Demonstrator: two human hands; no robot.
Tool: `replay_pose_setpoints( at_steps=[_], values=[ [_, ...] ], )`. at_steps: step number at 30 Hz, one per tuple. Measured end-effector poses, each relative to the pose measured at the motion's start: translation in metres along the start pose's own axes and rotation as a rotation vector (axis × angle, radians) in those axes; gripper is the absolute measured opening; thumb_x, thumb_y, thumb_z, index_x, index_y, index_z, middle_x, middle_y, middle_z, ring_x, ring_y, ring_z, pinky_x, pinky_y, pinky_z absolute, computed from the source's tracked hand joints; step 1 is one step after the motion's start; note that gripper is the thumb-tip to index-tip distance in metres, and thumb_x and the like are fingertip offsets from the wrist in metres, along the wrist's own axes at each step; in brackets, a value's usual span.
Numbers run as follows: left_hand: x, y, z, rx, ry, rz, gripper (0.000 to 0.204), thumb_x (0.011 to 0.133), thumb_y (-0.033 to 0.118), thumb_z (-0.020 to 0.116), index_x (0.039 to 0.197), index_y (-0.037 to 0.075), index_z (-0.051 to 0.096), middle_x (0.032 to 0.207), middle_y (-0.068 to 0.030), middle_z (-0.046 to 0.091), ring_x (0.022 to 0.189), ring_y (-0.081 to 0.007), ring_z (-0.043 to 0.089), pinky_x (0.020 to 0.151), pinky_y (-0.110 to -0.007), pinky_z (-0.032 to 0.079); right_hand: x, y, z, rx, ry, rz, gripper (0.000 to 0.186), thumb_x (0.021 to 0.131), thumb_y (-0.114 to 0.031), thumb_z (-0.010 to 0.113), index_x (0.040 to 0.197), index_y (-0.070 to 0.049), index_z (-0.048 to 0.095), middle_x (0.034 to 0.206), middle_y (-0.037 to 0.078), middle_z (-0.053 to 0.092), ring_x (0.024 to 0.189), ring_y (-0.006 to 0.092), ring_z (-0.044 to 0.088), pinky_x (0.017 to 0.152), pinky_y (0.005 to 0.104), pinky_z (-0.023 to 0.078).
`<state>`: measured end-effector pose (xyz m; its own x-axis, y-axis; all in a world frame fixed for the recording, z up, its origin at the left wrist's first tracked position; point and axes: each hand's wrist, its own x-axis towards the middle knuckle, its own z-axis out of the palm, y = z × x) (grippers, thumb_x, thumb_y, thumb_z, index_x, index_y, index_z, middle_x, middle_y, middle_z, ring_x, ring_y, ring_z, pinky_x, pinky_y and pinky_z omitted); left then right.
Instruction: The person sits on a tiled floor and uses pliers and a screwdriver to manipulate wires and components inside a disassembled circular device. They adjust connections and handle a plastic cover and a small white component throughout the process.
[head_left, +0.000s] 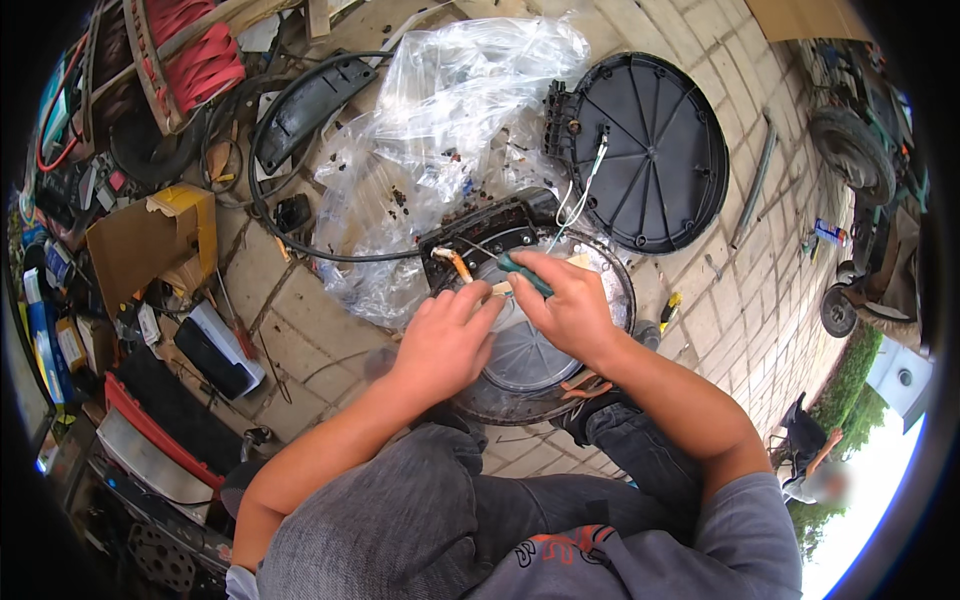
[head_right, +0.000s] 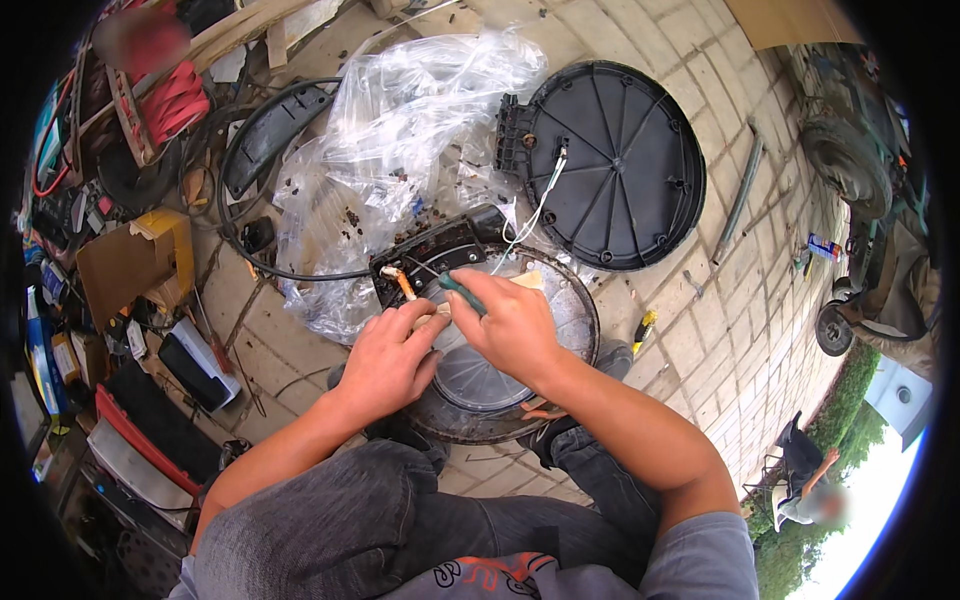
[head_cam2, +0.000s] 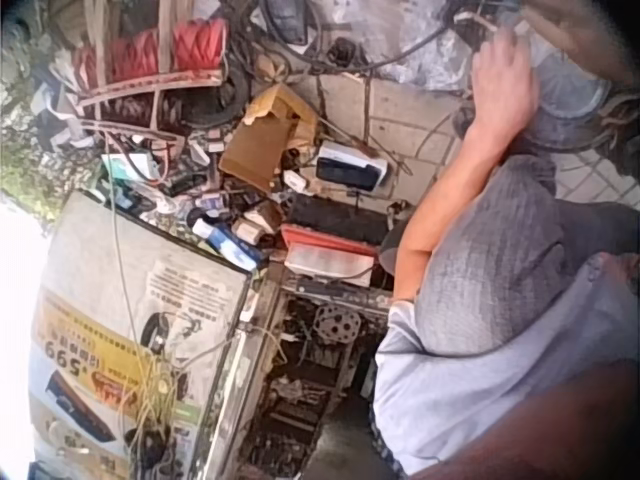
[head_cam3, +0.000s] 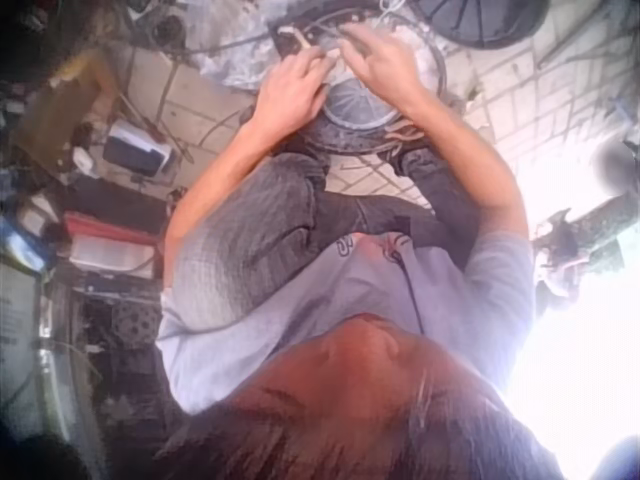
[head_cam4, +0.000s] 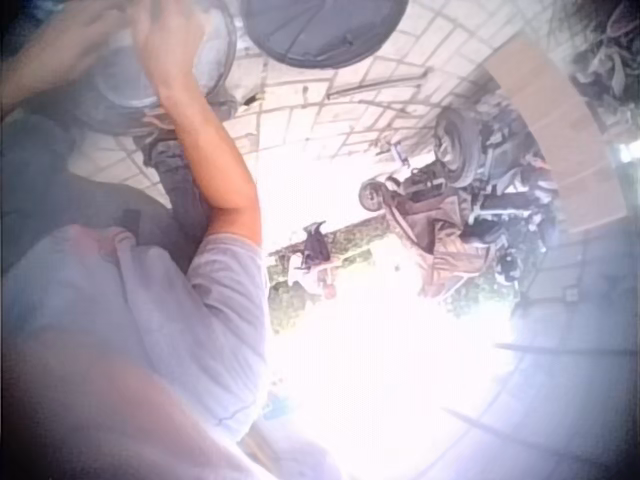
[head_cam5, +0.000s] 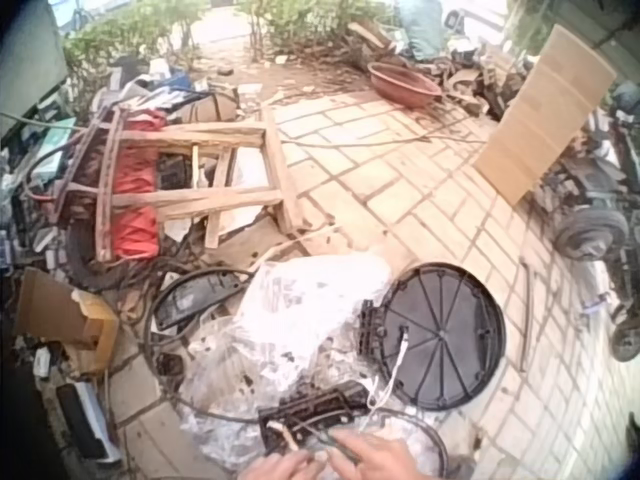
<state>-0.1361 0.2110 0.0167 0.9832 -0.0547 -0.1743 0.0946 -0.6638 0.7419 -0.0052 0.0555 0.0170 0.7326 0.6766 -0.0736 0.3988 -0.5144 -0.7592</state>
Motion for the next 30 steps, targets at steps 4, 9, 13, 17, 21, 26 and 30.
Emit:
replay_pose_setpoints(
  at_steps=[4, 9, 13, 17, 21, 26, 30],
  values=[
    [0.0, 0.0, 0.001, 0.002, 0.002, -0.001, 0.056, 0.076, 0.009, 0.072, 0.13, 0.005, 0.058, 0.127, -0.0126, 0.055, 0.103, -0.0311, 0.058, 0.085, -0.042, 0.047, -0.011, 0.01, 0.0, -0.07, -0.04, -0.058, 0.029, 0.085, -0.017, 0.075, 0.112, -0.007, 0.07, 0.084, 0.011, 0.071, 0.069, 0.0307, 0.069, 0.058, 0.0364, 0.054],
    [-0.001, 0.0, 0.001, 0.005, 0.01, 0.01, 0.054, 0.076, 0.009, 0.072, 0.128, 0.005, 0.059, 0.127, -0.0127, 0.055, 0.103, -0.0313, 0.058, 0.084, -0.042, 0.047, -0.013, 0.013, -0.001, 0.096, 0.011, -0.059, 0.031, 0.084, -0.011, 0.076, 0.114, -0.008, 0.069, 0.085, 0.012, 0.071, 0.07, 0.0294, 0.07, 0.06, 0.0356, 0.055],
    [-0.001, -0.001, 0.001, 0.006, 0.004, 0.005, 0.054, 0.076, 0.009, 0.072, 0.128, 0.006, 0.058, 0.128, -0.0128, 0.055, 0.103, -0.0315, 0.058, 0.084, -0.043, 0.048, -0.004, 0.01, -0.002, 0.076, 0.063, -0.076, 0.032, 0.084, -0.01, 0.077, 0.115, -0.008, 0.069, 0.085, 0.013, 0.07, 0.071, 0.029, 0.07, 0.061, 0.0362, 0.055],
    [0.002, 0.001, -0.003, -0.042, 0.061, 0.018, 0.048, 0.078, 0.009, 0.072, 0.124, 0.005, 0.061, 0.131, -0.0139, 0.055, 0.102, -0.0324, 0.059, 0.085, -0.043, 0.048, 0.008, 0.002, -0.009, -0.002, 0.05, -0.083, 0.033, 0.084, -0.011, 0.077, 0.116, -0.01, 0.069, 0.085, 0.011, 0.069, 0.07, 0.0296, 0.068, 0.059, 0.0372, 0.054],
    [0.016, -0.015, -0.009, -0.289, 0.395, -0.114, 0.031, 0.085, 0.008, 0.07, 0.114, 0.001, 0.066, 0.121, -0.0161, 0.059, 0.095, -0.03, 0.06, 0.083, -0.04, 0.05, 0.015, -0.002, -0.012, -0.056, 0.04, -0.137, 0.035, 0.082, -0.01, 0.077, 0.116, -0.012, 0.069, 0.08, 0.008, 0.063, 0.063, 0.0283, 0.063, 0.056, 0.038, 0.051],
    [0.048, -0.045, -0.04, -0.12, 0.371, -0.099, 0.037, 0.086, 0.002, 0.066, 0.123, 0.004, 0.065, 0.117, -0.0132, 0.06, 0.084, -0.0289, 0.059, 0.08, -0.039, 0.051, 0.016, -0.009, -0.017, -0.069, 0.033, -0.136, 0.036, 0.081, -0.007, 0.077, 0.116, -0.012, 0.069, 0.077, 0.007, 0.059, 0.061, 0.0265, 0.061, 0.054, 0.0373, 0.05],
    [0.06, -0.061, -0.04, 0.267, 0.342, 0.012, 0.048, 0.083, 0.001, 0.067, 0.13, 0.007, 0.062, 0.124, -0.0147, 0.059, 0.098, -0.0338, 0.06, 0.086, -0.042, 0.051, 0.015, -0.008, -0.025, -0.039, 0.068, -0.087, 0.036, 0.081, -0.006, 0.077, 0.116, -0.011, 0.069, 0.081, 0.009, 0.063, 0.065, 0.0266, 0.063, 0.056, 0.0359, 0.051]
  ],
)
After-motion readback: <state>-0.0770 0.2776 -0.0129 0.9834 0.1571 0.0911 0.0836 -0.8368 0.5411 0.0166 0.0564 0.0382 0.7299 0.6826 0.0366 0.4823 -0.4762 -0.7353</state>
